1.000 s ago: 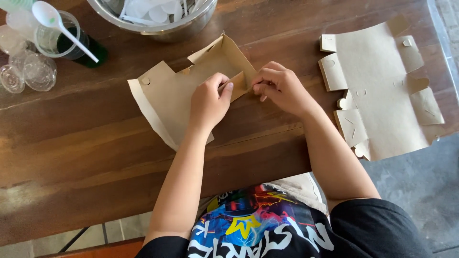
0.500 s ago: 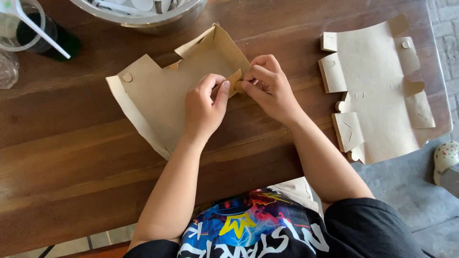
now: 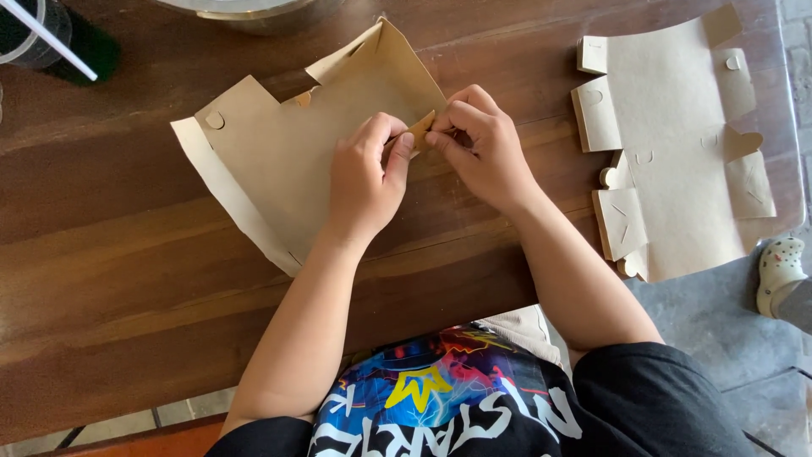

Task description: Assembling a cardboard food box from a flat template by folding the sides and tucking in the tabs.

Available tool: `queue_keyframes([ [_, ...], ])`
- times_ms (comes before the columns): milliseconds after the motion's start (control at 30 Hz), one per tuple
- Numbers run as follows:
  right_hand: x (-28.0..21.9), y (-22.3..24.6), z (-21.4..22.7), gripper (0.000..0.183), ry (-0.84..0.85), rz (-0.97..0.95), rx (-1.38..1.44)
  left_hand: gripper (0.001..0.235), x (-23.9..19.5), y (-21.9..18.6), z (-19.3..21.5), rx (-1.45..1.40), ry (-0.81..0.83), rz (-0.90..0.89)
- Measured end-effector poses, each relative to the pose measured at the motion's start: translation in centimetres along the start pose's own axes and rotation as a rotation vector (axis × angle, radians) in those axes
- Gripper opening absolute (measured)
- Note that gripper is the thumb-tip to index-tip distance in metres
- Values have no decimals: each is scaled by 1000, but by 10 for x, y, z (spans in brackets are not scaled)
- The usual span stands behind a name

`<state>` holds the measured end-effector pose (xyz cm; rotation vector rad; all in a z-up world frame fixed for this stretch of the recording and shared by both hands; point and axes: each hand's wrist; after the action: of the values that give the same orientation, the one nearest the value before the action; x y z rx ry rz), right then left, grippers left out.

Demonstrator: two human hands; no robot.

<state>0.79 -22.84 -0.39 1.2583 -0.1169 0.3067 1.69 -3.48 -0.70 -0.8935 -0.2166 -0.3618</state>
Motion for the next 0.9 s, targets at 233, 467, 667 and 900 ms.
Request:
queue_keyframes([
  [233,1,13,-4,14,-89,45,244,8,-2,-5,2,-81,-22,13],
  [467,4,24,-1,19,-54,27,145,6,-1,-8,4,49,57,-36],
  [667,4,32,1,26,-21,-7,55,6,-1,-12,7,127,111,-41],
  [900,4,30,2,25,21,-24,59,4,-1,-9,7,174,65,-62],
])
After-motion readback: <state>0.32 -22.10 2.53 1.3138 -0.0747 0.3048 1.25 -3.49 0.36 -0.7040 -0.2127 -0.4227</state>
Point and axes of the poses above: each hand's wrist, its own x-axis towards the middle knuckle, its own z-axis out of the back of the hand, y = z × x, and after that the axes turned 12 degrees about x, right-handed
